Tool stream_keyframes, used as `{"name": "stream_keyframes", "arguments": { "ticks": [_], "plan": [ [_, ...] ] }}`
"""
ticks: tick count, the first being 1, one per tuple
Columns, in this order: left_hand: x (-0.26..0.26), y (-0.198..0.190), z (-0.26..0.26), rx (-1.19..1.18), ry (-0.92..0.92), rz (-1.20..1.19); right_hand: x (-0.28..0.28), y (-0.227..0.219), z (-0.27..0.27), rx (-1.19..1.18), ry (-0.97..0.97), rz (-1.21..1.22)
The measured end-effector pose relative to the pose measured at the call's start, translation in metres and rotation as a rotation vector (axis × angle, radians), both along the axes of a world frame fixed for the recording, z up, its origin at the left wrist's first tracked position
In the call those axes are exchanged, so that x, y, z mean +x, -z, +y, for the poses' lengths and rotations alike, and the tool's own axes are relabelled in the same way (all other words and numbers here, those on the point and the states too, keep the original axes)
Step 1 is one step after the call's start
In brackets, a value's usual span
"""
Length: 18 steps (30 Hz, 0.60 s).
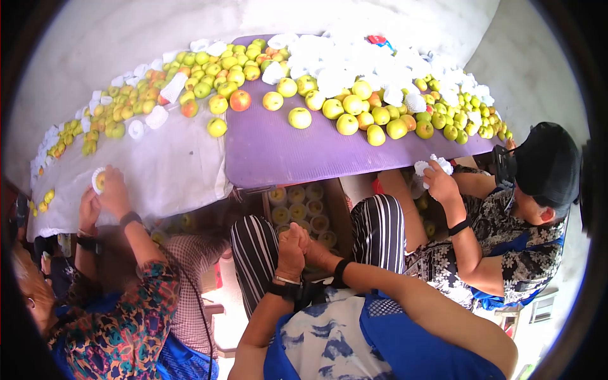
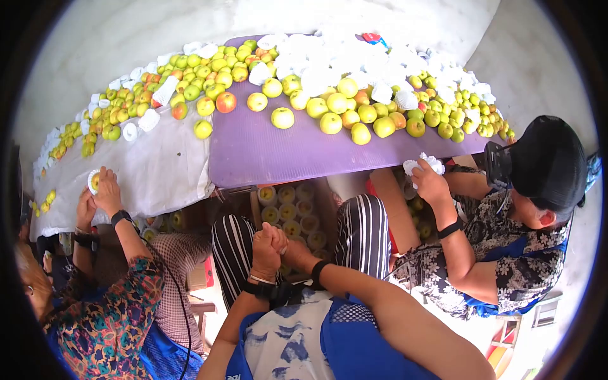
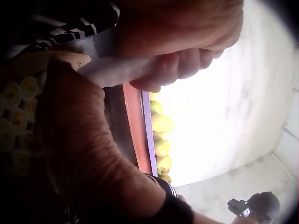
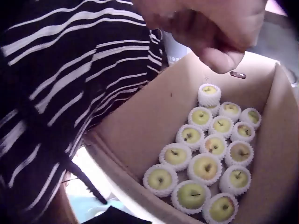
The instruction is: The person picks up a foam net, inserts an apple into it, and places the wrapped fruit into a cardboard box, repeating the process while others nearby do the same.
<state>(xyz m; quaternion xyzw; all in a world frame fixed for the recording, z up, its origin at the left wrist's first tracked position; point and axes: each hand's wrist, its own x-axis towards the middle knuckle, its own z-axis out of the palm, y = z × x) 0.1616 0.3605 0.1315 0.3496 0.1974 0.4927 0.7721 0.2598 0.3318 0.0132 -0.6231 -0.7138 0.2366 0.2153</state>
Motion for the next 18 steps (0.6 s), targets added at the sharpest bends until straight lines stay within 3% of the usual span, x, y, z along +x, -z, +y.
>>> {"name": "stream_keyframes", "arguments": {
  "ticks": [1,3,4,6,7,9,12,16,18],
  "plan": [
    [0.0,0.001,-0.002,-0.004,-0.007,0.037,0.003,-0.005,0.0,-0.007,-0.01,-0.007],
    [0.0,0.004,-0.005,-0.011,-0.012,0.079,0.01,-0.014,0.004,-0.276,-0.041,-0.064],
    [0.001,0.007,-0.005,0.04,0.005,0.144,0.01,-0.035,0.011,-0.276,-0.039,-0.062],
    [0.002,0.009,-0.002,0.092,0.025,0.205,0.011,-0.078,0.024,-0.577,-0.026,-0.167],
    [0.001,0.01,0.0,0.085,0.012,0.182,0.011,-0.067,0.022,-0.578,-0.025,-0.169],
    [-0.002,0.009,0.003,0.081,-0.008,0.159,0.008,-0.034,0.017,-0.303,0.019,-0.021],
    [0.0,0.007,0.001,-0.006,-0.003,-0.009,0.002,-0.027,-0.001,-0.187,0.067,-0.036],
    [0.002,0.011,-0.003,-0.028,0.022,0.027,0.016,-0.028,0.009,-0.371,-0.004,-0.174],
    [0.001,0.006,0.002,-0.011,0.013,0.055,0.012,-0.034,0.01,-0.355,0.107,-0.134]
  ]
}}
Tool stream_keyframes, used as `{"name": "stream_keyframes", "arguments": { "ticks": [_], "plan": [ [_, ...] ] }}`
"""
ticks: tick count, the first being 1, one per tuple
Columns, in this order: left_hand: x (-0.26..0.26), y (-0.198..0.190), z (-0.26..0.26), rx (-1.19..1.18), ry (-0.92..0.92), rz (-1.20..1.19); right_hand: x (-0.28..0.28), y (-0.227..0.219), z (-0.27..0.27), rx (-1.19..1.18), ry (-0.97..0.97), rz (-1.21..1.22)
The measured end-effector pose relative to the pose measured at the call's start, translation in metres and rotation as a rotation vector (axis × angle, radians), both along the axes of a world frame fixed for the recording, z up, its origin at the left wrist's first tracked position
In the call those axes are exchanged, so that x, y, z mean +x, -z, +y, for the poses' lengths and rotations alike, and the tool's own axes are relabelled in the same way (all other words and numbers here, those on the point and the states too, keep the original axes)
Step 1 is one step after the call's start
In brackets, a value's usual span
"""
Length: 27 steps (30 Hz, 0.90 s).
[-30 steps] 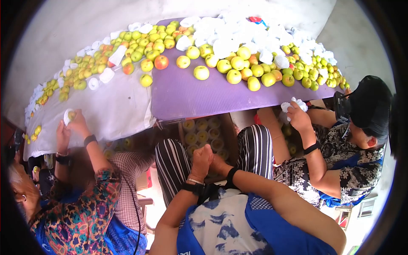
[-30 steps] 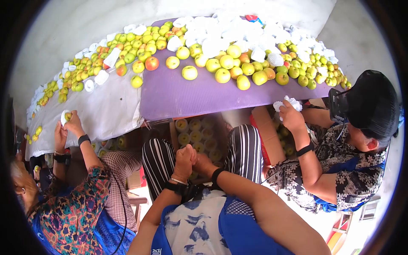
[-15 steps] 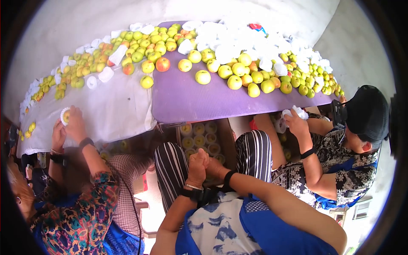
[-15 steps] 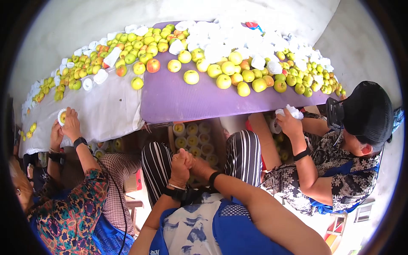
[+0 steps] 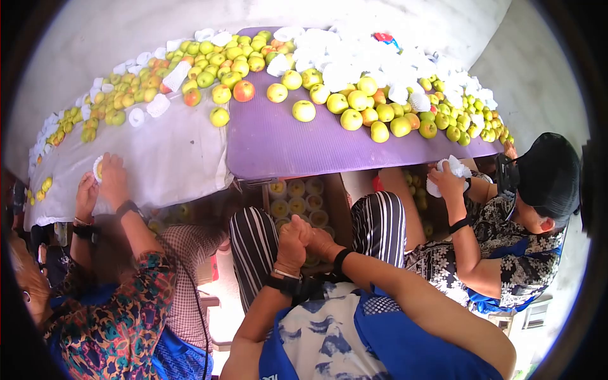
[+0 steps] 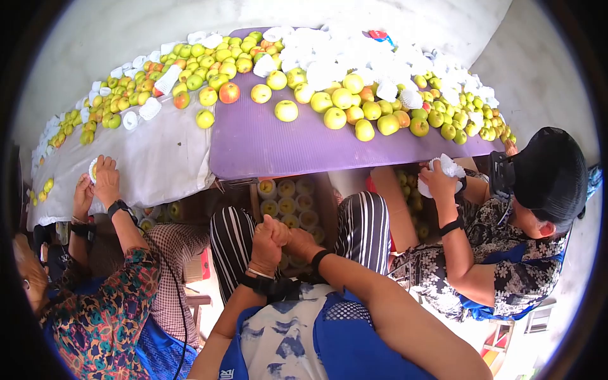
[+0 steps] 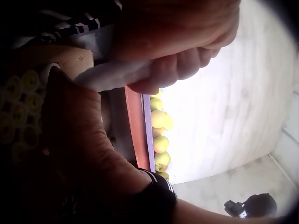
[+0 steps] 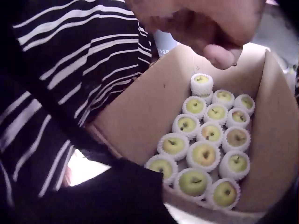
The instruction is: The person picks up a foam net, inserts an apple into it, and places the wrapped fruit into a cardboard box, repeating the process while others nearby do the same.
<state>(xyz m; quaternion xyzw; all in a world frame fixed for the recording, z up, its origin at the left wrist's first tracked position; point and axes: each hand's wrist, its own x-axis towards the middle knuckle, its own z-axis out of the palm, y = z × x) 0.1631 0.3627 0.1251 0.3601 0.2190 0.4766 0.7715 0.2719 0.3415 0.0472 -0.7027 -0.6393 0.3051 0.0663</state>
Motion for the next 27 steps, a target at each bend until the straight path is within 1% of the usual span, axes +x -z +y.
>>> {"name": "stream_keyframes", "arguments": {
  "ticks": [1,2,3,4,5,6,7,9,10,11,12,13,15,16,17,19,20,22,23,25,26,27],
  "plan": [
    [-0.002,-0.003,0.003,-0.034,0.023,-0.094,0.001,0.006,-0.001,-0.002,-0.004,0.002],
    [-0.004,-0.006,0.005,-0.072,0.045,-0.184,0.001,0.013,-0.003,0.075,0.005,0.066],
    [-0.005,-0.009,0.008,-0.076,0.038,-0.18,0.0,0.02,-0.005,0.153,0.012,0.13],
    [-0.005,-0.014,0.012,-0.1,-0.027,-0.239,0.0,0.015,-0.007,0.148,0.003,0.134],
    [-0.005,-0.016,0.016,-0.125,-0.092,-0.298,0.001,0.002,-0.011,0.117,0.128,0.334],
    [-0.009,-0.013,0.024,-0.068,-0.078,-0.428,0.003,-0.007,-0.015,0.083,0.259,0.533],
    [-0.012,-0.02,0.025,-0.159,-0.225,-0.359,0.005,-0.008,-0.018,0.081,0.264,0.539],
    [-0.019,-0.023,0.028,-0.203,-0.259,-0.24,0.009,-0.011,-0.02,0.014,0.437,0.564],
    [-0.017,-0.018,0.025,-0.201,-0.257,-0.234,0.009,-0.018,-0.019,0.005,0.488,0.617],
    [-0.015,-0.01,0.021,-0.12,-0.239,-0.044,0.01,-0.018,-0.017,0.007,0.488,0.625],
    [-0.013,-0.002,0.019,-0.038,-0.219,0.146,0.011,-0.019,-0.015,-0.003,0.442,0.539],
    [-0.013,0.0,0.02,-0.033,-0.218,0.153,0.011,-0.019,-0.014,-0.012,0.394,0.453],
    [-0.012,0.006,0.02,0.078,-0.056,0.254,0.013,-0.009,-0.015,0.019,0.368,0.466],
    [-0.01,-0.008,0.017,0.025,-0.033,0.255,0.012,-0.009,-0.016,0.048,0.343,0.472],
    [-0.011,-0.01,0.016,0.025,-0.033,0.26,0.013,-0.009,-0.016,0.047,0.342,0.476],
    [-0.012,-0.011,0.016,0.028,0.015,0.355,0.015,-0.014,-0.015,-0.002,0.411,0.603],
    [-0.013,-0.007,0.016,0.029,0.017,0.359,0.015,-0.018,-0.015,-0.002,0.413,0.607],
    [-0.014,0.001,0.019,0.052,0.016,0.388,0.015,-0.024,-0.016,0.02,0.401,0.699],
    [-0.015,0.002,0.019,0.052,0.018,0.39,0.016,-0.024,-0.015,0.02,0.402,0.701],
    [-0.016,0.002,0.02,-0.085,0.014,0.314,0.017,-0.022,-0.014,0.048,0.368,0.636],
    [-0.016,0.001,0.02,-0.085,0.015,0.314,0.018,-0.022,-0.013,0.049,0.369,0.637],
    [-0.015,0.0,0.019,-0.03,0.023,0.383,0.019,-0.022,-0.013,0.042,0.352,0.585]
  ]
}}
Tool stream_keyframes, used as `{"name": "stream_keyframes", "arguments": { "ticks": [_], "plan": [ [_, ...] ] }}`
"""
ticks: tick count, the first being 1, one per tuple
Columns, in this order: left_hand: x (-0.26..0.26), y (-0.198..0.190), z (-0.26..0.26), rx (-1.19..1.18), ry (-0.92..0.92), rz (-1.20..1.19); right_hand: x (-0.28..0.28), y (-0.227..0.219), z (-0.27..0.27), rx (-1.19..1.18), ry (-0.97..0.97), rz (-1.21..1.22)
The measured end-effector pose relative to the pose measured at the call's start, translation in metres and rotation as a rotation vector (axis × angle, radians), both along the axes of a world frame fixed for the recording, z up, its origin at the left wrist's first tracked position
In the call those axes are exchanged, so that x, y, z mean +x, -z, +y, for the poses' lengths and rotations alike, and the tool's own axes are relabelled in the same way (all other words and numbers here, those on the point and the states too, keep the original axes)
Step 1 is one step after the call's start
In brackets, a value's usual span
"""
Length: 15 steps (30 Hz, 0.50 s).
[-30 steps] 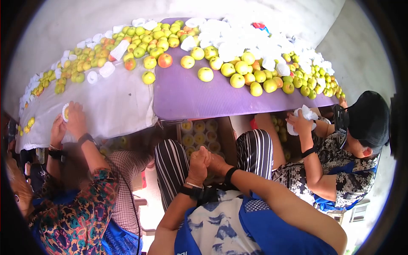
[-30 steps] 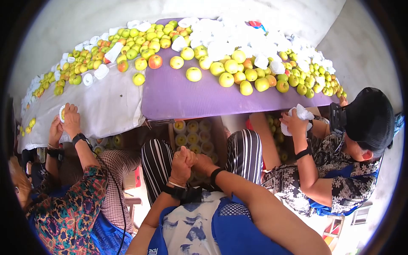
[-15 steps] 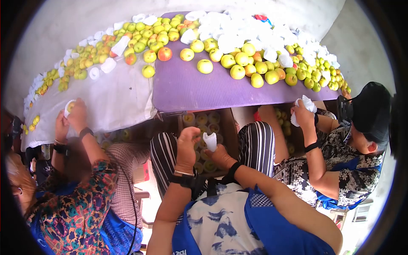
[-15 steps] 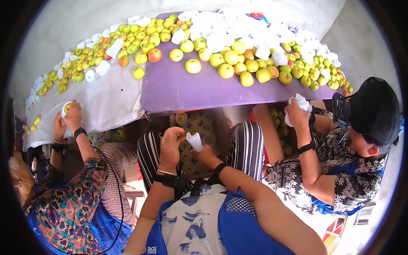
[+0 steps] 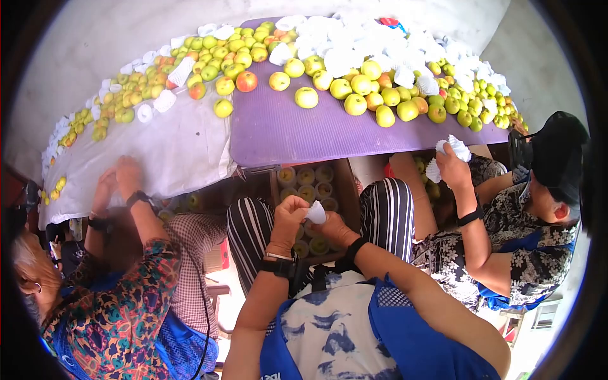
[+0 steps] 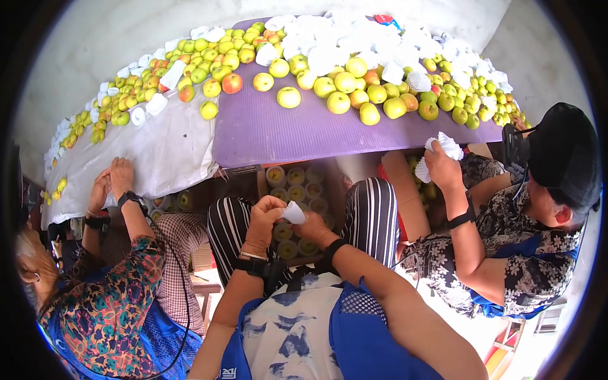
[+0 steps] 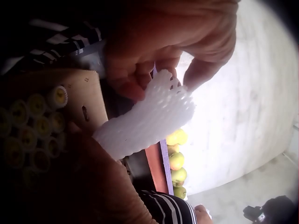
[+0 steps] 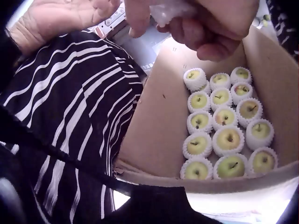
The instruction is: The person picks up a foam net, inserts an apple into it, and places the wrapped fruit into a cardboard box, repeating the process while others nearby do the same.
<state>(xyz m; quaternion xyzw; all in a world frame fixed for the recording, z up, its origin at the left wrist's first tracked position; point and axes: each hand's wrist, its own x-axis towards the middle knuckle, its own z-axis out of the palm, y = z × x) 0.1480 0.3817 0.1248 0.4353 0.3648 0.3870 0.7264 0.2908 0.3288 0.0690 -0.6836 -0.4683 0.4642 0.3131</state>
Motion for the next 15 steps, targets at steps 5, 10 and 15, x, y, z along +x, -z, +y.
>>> {"name": "stream_keyframes", "arguments": {
  "ticks": [5,10,15],
  "plan": [
    [0.002,0.004,0.0,0.103,0.026,0.053,0.005,0.006,0.003,-0.068,-0.004,0.041],
    [0.007,0.001,-0.002,0.361,0.017,0.204,0.005,-0.005,0.004,-0.208,0.013,0.105],
    [0.0,-0.001,-0.001,0.139,0.04,0.265,0.01,0.015,0.002,-0.022,-0.188,-0.047]
  ]
}}
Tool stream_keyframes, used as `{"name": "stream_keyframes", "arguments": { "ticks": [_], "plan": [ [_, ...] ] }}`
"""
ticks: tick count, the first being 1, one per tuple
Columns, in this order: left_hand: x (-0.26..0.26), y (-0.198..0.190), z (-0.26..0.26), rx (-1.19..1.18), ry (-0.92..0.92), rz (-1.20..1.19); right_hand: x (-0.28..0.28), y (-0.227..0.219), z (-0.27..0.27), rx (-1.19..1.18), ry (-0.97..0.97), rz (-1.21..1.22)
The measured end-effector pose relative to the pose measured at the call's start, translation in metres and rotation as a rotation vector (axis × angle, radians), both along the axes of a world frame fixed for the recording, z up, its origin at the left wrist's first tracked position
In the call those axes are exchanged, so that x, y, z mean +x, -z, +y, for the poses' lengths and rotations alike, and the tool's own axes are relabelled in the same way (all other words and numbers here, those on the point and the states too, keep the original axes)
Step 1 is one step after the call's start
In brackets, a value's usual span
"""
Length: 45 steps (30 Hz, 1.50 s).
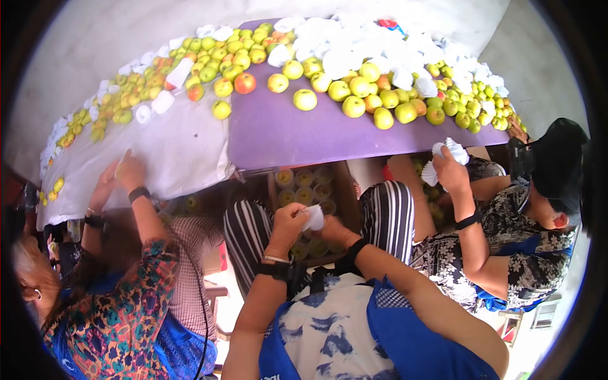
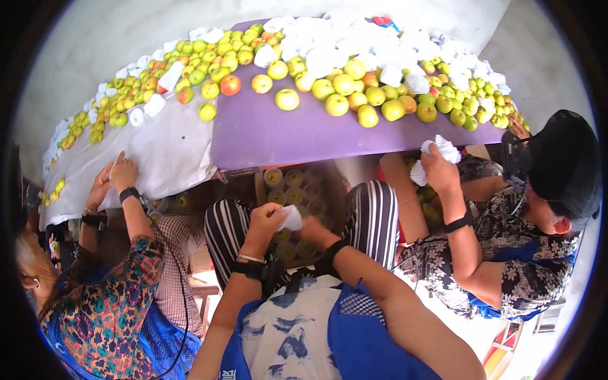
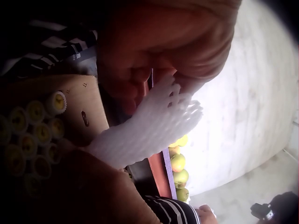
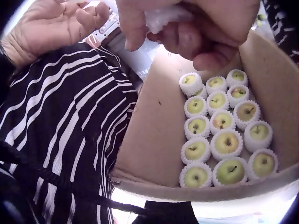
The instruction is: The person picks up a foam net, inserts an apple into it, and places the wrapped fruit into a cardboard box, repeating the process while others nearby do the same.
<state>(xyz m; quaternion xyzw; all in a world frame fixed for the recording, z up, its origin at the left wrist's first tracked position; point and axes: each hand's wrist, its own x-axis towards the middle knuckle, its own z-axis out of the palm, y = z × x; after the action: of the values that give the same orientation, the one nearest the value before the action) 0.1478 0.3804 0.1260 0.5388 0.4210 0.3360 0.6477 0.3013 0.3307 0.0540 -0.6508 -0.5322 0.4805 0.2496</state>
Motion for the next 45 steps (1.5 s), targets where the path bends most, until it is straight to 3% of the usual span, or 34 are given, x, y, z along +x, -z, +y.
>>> {"name": "stream_keyframes", "arguments": {
  "ticks": [1,3,5,6,7,9,11,13,15,17,23,25,27,28,30,34,36,37,39,42,45],
  "plan": [
    [0.002,0.002,0.0,0.023,0.003,0.053,0.004,0.007,0.0,0.105,-0.1,-0.069],
    [0.004,0.008,0.001,0.105,0.003,0.04,0.007,0.009,0.002,0.056,-0.078,-0.104],
    [0.003,0.0,0.0,0.025,-0.275,-0.048,0.007,-0.004,0.005,-0.003,-0.004,-0.23],
    [0.003,0.004,0.001,0.032,-0.271,-0.055,0.005,-0.043,0.006,-0.103,-0.018,-0.335],
    [0.002,0.011,0.003,0.031,-0.338,-0.093,0.011,-0.052,0.011,-0.096,-0.016,-0.34],
    [0.003,0.018,0.006,0.03,-0.408,-0.136,0.032,-0.067,0.015,0.218,0.078,-0.293],
    [0.004,0.02,0.006,0.051,-0.405,-0.072,0.054,-0.124,0.032,0.311,0.273,-0.291],
    [0.007,0.016,0.007,-0.036,-0.392,-0.138,0.094,-0.13,0.056,0.478,0.479,-0.272],
    [0.009,0.017,0.007,-0.124,-0.384,-0.204,0.135,-0.131,0.082,0.636,0.616,-0.526],
    [0.01,0.02,0.008,-0.261,-0.364,-0.29,0.174,-0.123,0.109,0.77,0.616,-0.752],
    [0.01,0.013,0.008,-0.306,-0.42,-0.322,0.221,-0.121,0.15,0.428,0.75,-0.625],
    [0.01,0.014,0.008,-0.31,-0.421,-0.328,0.227,-0.111,0.155,0.471,0.765,-0.72],
    [0.009,0.012,0.008,-0.316,-0.421,-0.333,0.228,-0.111,0.158,0.118,0.659,-0.503],
    [0.01,0.009,0.008,-0.317,-0.423,-0.326,0.224,-0.116,0.156,0.115,0.658,-0.502],
    [0.01,0.006,0.008,-0.319,-0.426,-0.322,0.21,-0.135,0.147,0.047,0.728,-0.195],
    [0.01,0.008,0.006,-0.342,-0.42,-0.348,0.209,-0.128,0.132,0.12,0.776,-0.046],
    [0.011,0.011,0.007,-0.34,-0.425,-0.349,0.202,-0.137,0.116,0.203,0.573,0.572],
    [0.011,0.014,0.007,-0.317,-0.426,-0.327,0.192,-0.144,0.107,0.201,0.573,0.571],
    [0.013,0.019,0.006,-0.297,-0.426,-0.299,0.162,-0.158,0.086,0.299,0.326,1.016],
    [0.014,0.023,0.007,-0.278,-0.426,-0.208,0.125,-0.158,0.06,0.276,0.156,1.277],
    [0.019,0.025,0.004,-0.274,-0.43,-0.15,0.1,-0.141,0.044,0.201,0.091,1.307]
  ]
}}
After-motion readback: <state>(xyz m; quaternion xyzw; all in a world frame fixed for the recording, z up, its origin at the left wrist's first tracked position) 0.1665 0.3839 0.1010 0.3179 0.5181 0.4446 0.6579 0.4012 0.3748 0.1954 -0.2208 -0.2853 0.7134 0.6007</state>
